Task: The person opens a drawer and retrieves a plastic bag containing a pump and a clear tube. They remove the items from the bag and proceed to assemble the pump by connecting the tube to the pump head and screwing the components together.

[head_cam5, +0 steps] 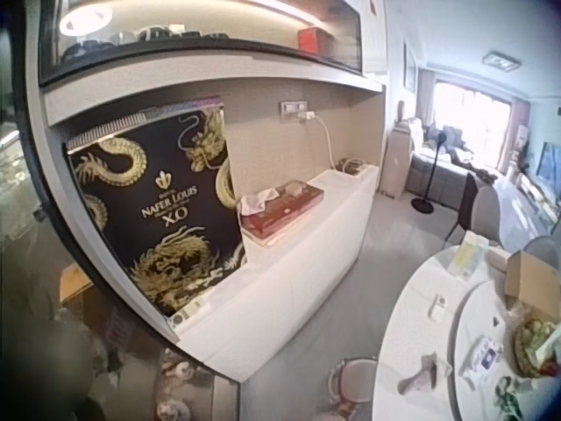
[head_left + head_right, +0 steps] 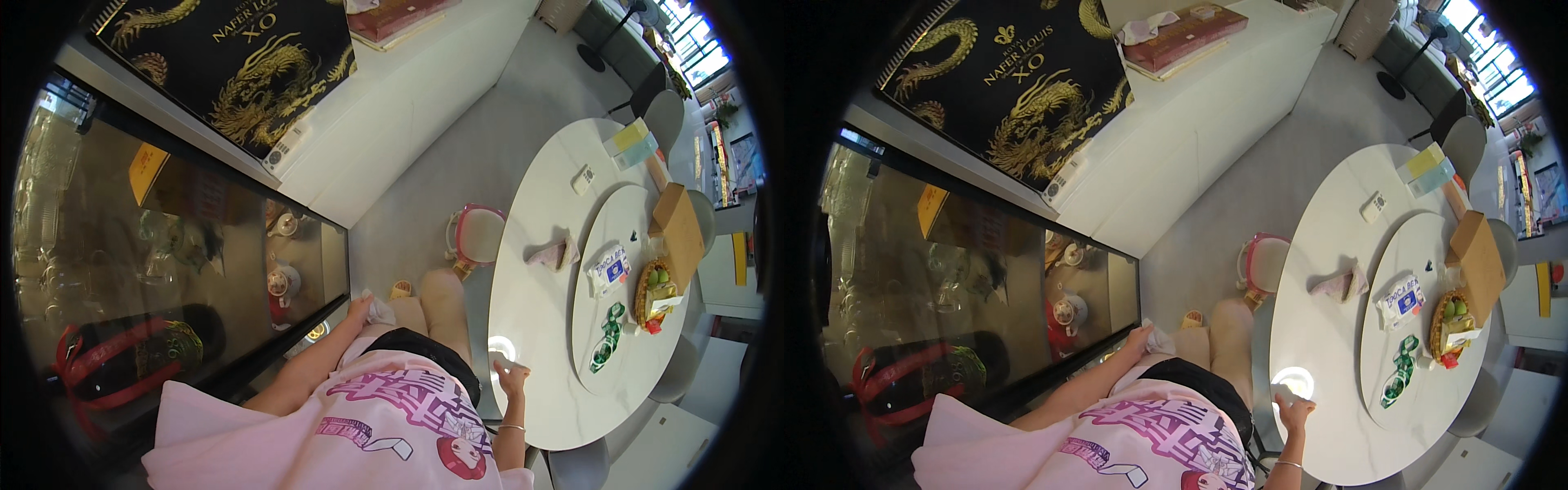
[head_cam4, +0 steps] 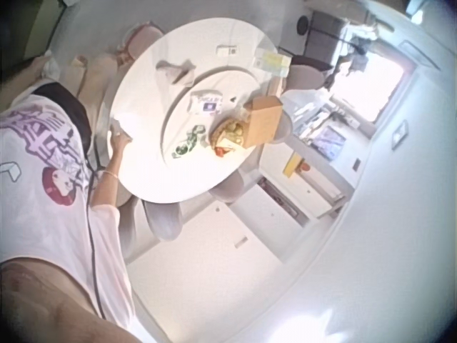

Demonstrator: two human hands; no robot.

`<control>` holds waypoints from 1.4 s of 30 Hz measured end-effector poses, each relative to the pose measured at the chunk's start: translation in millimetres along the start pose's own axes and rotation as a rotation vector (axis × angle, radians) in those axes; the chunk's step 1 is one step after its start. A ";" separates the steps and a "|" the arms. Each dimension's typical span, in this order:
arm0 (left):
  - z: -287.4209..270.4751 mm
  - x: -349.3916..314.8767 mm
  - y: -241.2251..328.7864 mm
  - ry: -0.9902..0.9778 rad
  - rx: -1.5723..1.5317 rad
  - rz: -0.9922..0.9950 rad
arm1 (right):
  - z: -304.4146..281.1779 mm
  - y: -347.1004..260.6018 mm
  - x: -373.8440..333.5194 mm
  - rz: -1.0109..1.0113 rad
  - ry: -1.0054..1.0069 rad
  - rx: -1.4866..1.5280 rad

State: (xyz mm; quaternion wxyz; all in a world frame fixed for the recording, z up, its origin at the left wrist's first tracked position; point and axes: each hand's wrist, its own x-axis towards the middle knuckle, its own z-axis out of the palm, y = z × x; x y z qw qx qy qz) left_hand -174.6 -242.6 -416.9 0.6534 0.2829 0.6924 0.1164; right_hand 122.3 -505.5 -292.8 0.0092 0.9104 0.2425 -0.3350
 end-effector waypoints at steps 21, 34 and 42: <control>-26.7 30.6 37.0 -0.086 -0.546 -0.056 | 53.8 23.2 22.7 -0.132 -0.018 -0.044; -77.9 184.3 143.9 -0.394 0.000 -0.082 | 8.7 -98.0 -36.2 0.121 0.227 0.432; -16.8 159.1 248.2 -0.858 0.555 -0.257 | 91.2 -162.3 -119.6 0.777 0.700 0.929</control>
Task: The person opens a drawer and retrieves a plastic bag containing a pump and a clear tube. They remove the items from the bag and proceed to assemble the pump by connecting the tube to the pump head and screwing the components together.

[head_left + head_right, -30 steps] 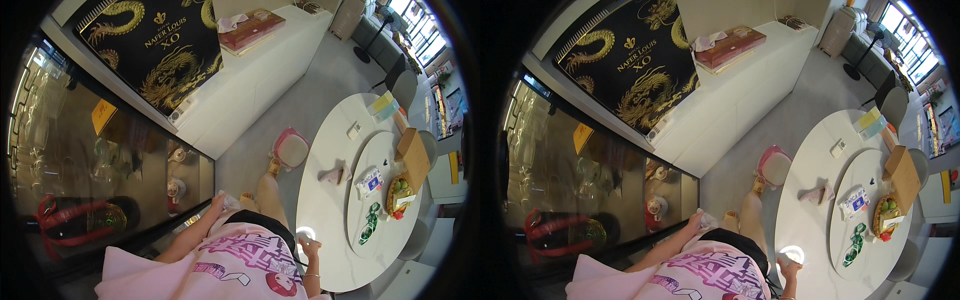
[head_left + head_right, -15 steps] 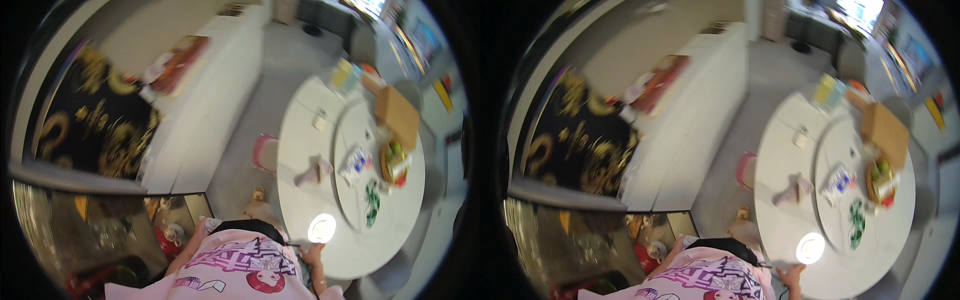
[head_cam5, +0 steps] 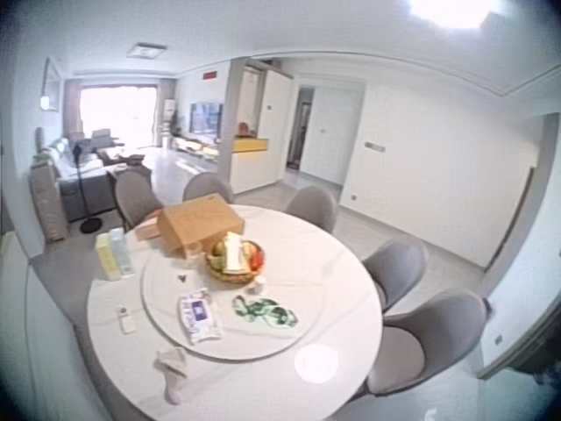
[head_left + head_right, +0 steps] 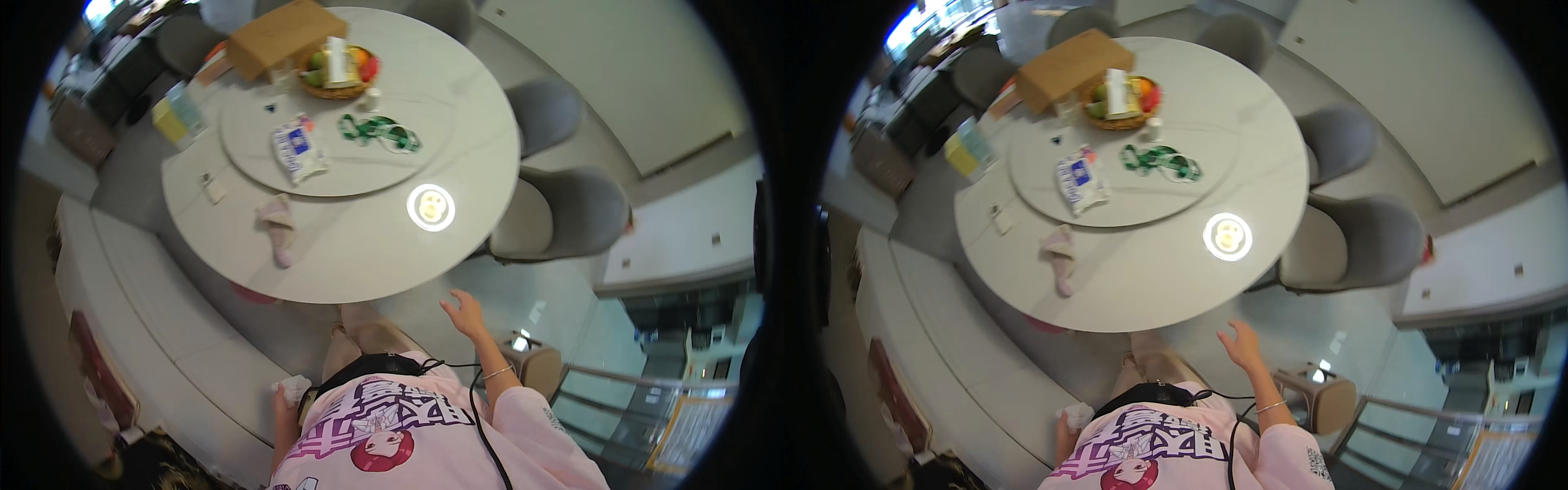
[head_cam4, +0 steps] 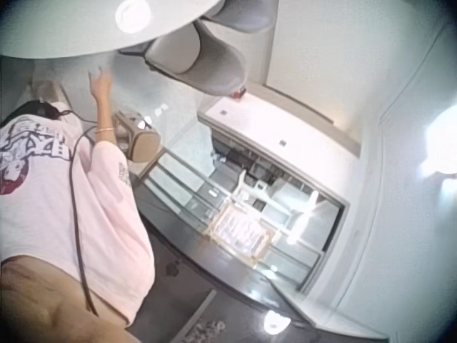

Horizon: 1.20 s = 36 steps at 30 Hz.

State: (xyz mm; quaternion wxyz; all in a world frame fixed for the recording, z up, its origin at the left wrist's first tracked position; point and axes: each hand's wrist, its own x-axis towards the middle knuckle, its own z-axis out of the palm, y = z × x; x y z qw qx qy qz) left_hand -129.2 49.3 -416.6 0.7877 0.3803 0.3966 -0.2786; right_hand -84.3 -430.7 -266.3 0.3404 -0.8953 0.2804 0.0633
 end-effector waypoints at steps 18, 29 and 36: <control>122.8 -69.4 57.2 0.437 0.847 -0.088 | 56.0 274.8 -181.8 1.240 1.010 1.995; 335.4 -93.2 18.8 0.524 1.338 -0.030 | 17.9 471.8 -174.8 1.332 1.608 2.121; 381.9 -106.5 -25.6 0.539 1.400 -0.026 | 34.5 518.3 -159.7 1.377 1.705 2.028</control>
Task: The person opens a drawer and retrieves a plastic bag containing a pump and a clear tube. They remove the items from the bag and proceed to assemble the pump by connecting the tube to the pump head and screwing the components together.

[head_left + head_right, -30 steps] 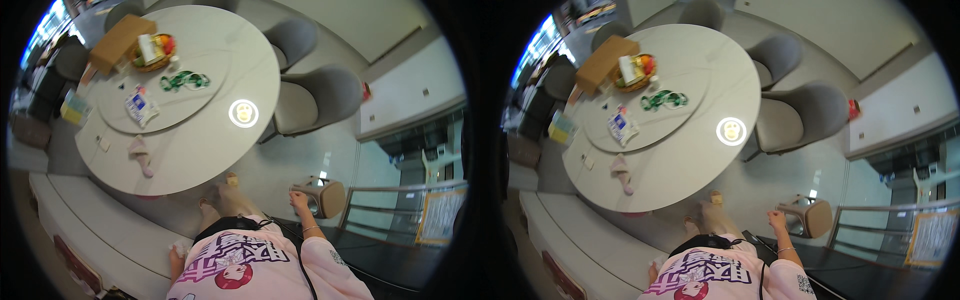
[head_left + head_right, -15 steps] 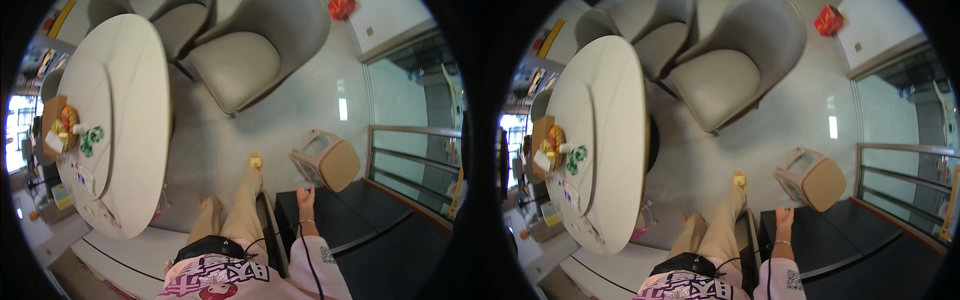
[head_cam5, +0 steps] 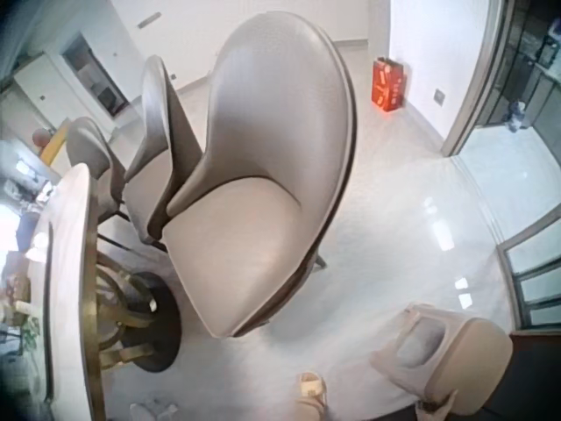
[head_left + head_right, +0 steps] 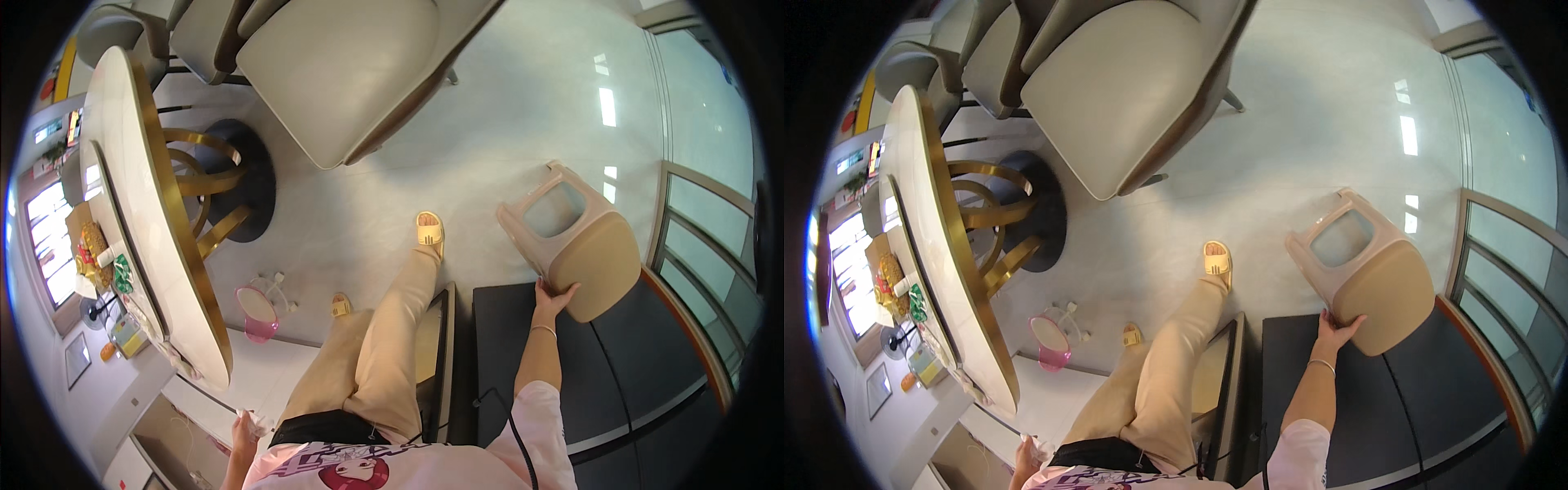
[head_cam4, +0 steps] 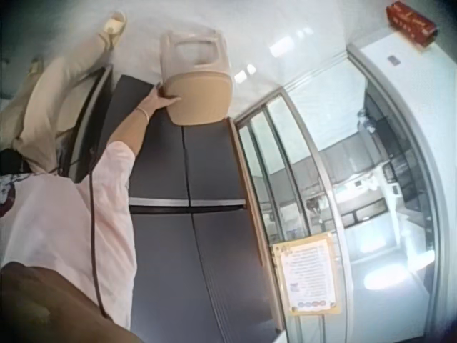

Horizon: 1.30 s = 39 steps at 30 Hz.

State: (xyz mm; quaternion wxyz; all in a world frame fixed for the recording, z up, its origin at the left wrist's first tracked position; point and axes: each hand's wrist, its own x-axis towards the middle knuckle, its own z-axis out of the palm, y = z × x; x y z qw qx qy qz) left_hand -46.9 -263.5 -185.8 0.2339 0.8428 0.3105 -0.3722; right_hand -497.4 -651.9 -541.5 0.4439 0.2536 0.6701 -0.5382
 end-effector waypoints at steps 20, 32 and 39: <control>51.6 66.9 -142.2 0.140 -0.817 -0.172 | 129.8 47.6 -174.8 -0.048 -1.184 -1.063; 81.5 143.6 -239.1 0.332 -1.494 -0.263 | 26.5 303.7 -386.9 -0.195 -1.395 -2.175; 64.8 136.9 -221.2 0.317 -1.812 -0.262 | 12.3 329.7 -423.2 -0.295 -1.495 -2.456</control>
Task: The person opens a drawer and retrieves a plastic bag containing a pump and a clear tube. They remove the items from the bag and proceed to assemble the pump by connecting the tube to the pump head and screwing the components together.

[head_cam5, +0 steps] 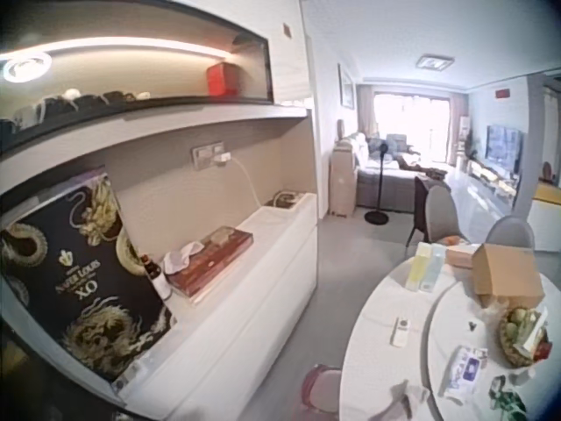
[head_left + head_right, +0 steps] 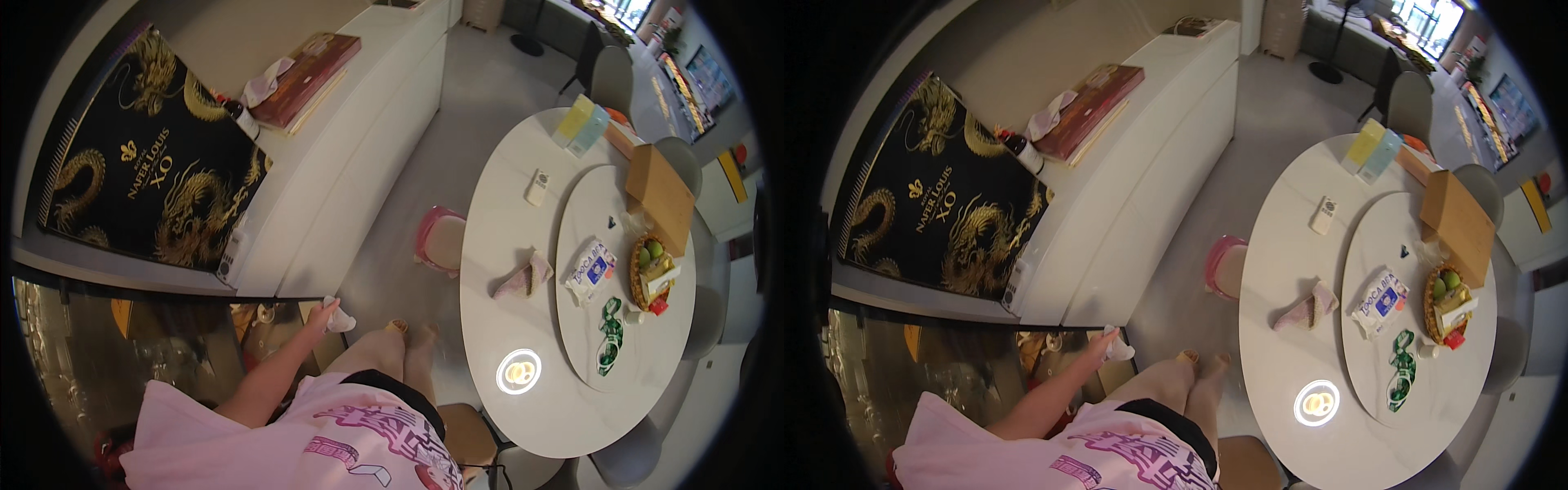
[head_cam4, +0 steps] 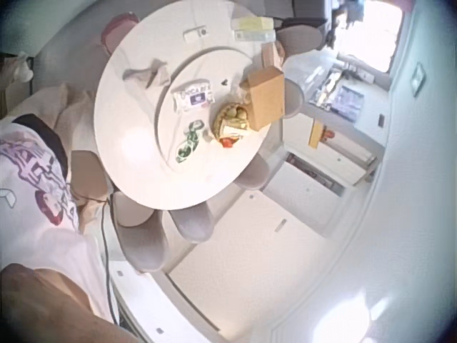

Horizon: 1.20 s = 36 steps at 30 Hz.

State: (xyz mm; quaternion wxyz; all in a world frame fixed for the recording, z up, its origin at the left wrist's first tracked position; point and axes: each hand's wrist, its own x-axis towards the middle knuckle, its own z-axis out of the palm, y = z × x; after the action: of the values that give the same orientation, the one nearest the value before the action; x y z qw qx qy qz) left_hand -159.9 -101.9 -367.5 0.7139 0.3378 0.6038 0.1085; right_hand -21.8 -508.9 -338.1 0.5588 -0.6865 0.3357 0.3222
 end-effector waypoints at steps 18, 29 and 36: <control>-16.4 -25.5 23.4 0.182 -0.259 -0.080 | 121.2 -62.6 27.8 0.092 -0.241 -0.327; 11.1 37.3 91.2 0.041 -0.078 -0.191 | 217.5 -57.1 -0.4 0.163 -0.188 -0.339; 4.8 45.4 98.8 0.071 -0.064 -0.330 | 228.8 -65.2 -3.9 0.226 -0.145 -0.355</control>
State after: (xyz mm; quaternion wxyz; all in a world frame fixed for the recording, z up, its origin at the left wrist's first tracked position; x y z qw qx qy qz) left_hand -119.2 -4.1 -342.5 0.7105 0.2071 0.6722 0.0210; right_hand 14.1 -273.6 -337.4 0.4121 -0.7073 0.3073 0.4853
